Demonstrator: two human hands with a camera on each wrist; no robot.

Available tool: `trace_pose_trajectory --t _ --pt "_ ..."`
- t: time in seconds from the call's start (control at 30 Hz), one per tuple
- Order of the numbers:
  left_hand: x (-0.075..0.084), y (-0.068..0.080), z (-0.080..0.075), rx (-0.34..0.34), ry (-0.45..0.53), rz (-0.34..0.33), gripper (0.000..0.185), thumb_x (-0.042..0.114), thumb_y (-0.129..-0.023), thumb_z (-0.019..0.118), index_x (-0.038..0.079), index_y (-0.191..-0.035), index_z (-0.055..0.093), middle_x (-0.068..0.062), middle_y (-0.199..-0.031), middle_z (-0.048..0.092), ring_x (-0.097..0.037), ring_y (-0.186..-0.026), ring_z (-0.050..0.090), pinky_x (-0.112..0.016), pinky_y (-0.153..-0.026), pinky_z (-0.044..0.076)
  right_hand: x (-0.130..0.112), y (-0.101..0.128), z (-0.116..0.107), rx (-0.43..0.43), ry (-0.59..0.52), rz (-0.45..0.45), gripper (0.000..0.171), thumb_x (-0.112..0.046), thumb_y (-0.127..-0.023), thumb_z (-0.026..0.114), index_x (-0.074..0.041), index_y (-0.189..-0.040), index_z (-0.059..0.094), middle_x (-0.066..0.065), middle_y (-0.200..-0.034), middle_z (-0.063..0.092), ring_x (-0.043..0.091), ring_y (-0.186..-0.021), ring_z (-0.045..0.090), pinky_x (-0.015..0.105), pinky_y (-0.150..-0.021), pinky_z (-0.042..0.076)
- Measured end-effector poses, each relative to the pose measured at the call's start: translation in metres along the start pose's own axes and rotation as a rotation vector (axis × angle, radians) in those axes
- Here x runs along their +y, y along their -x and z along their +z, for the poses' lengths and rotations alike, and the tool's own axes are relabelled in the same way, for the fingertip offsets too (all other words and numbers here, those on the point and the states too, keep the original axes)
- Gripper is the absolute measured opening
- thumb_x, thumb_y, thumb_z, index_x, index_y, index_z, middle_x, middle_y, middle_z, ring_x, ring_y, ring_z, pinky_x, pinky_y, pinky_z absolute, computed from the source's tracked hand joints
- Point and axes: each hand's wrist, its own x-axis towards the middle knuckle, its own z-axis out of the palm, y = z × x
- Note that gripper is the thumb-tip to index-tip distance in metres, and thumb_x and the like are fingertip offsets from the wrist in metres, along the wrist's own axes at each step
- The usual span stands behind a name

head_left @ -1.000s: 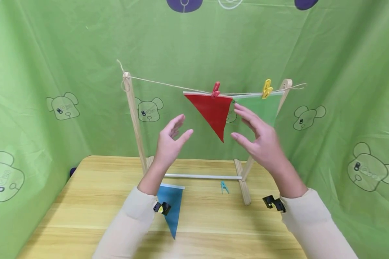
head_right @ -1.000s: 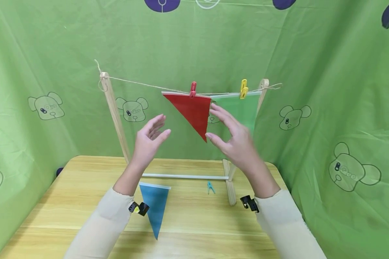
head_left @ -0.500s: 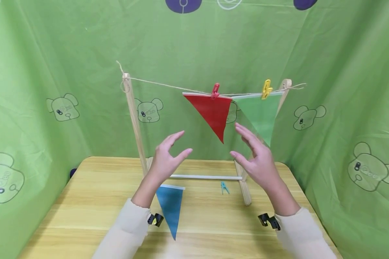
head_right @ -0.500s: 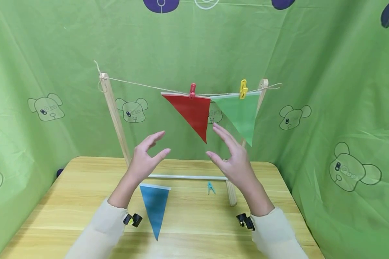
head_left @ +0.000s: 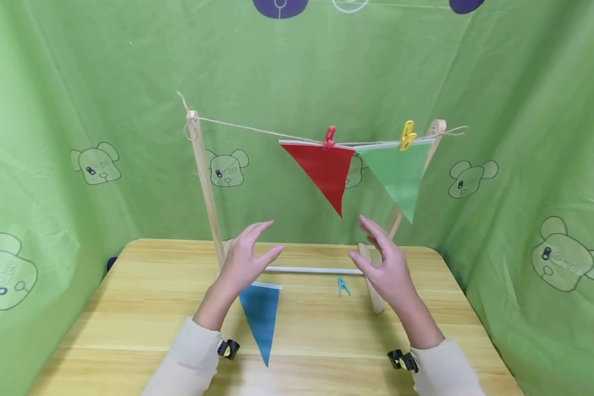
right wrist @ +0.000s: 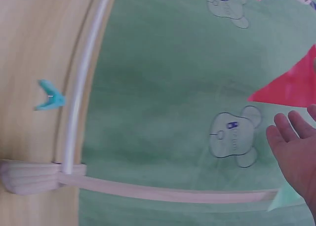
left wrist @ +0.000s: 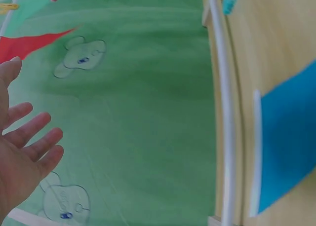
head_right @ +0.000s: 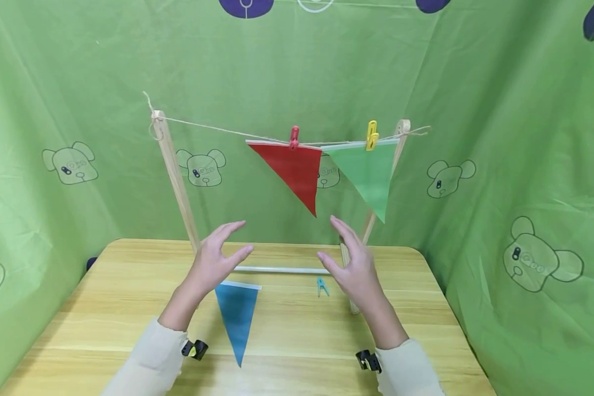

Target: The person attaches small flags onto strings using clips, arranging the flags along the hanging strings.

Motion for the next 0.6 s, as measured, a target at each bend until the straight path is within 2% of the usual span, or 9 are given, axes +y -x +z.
trace_pose_trajectory --t 0.1,0.2,0.43,0.6 --pt "-0.009 0.006 0.004 -0.009 -0.025 -0.002 0.061 0.033 -0.091 0.08 0.009 -0.143 0.059 -0.012 -0.144 0.061 -0.033 -0.135 0.057 -0.054 -0.112 0.047 0.011 0.008 0.006 0.007 -0.002 0.034 0.074 -0.005 -0.089 0.08 -0.012 -0.155 0.045 0.011 -0.157 0.048 0.03 -0.14 0.051 0.011 -0.113 0.036" --pt "-0.019 0.013 0.007 -0.028 -0.053 0.006 0.063 0.034 -0.09 0.081 0.008 -0.143 0.06 -0.013 -0.144 0.061 -0.034 -0.134 0.058 -0.055 -0.111 0.047 0.021 0.016 0.011 0.005 0.009 0.074 0.074 -0.008 -0.09 0.079 -0.014 -0.156 0.045 0.01 -0.157 0.048 0.031 -0.14 0.05 0.012 -0.113 0.037" --pt "-0.039 0.027 0.011 -0.041 -0.148 0.048 0.06 0.034 -0.089 0.082 0.007 -0.139 0.061 -0.012 -0.14 0.061 -0.033 -0.131 0.058 -0.05 -0.11 0.049 0.044 0.033 0.026 -0.028 0.052 0.132 0.075 -0.012 -0.09 0.081 -0.007 -0.155 0.044 0.016 -0.151 0.051 0.033 -0.136 0.053 0.046 -0.112 0.045" --pt "-0.05 0.037 0.015 -0.054 -0.192 0.037 0.059 0.032 -0.087 0.084 0.004 -0.135 0.064 -0.014 -0.134 0.062 -0.033 -0.125 0.059 -0.05 -0.106 0.052 0.058 0.047 0.036 -0.065 0.033 0.225 0.073 -0.017 -0.09 0.082 -0.004 -0.151 0.044 0.016 -0.144 0.053 0.033 -0.131 0.054 0.05 -0.109 0.047"
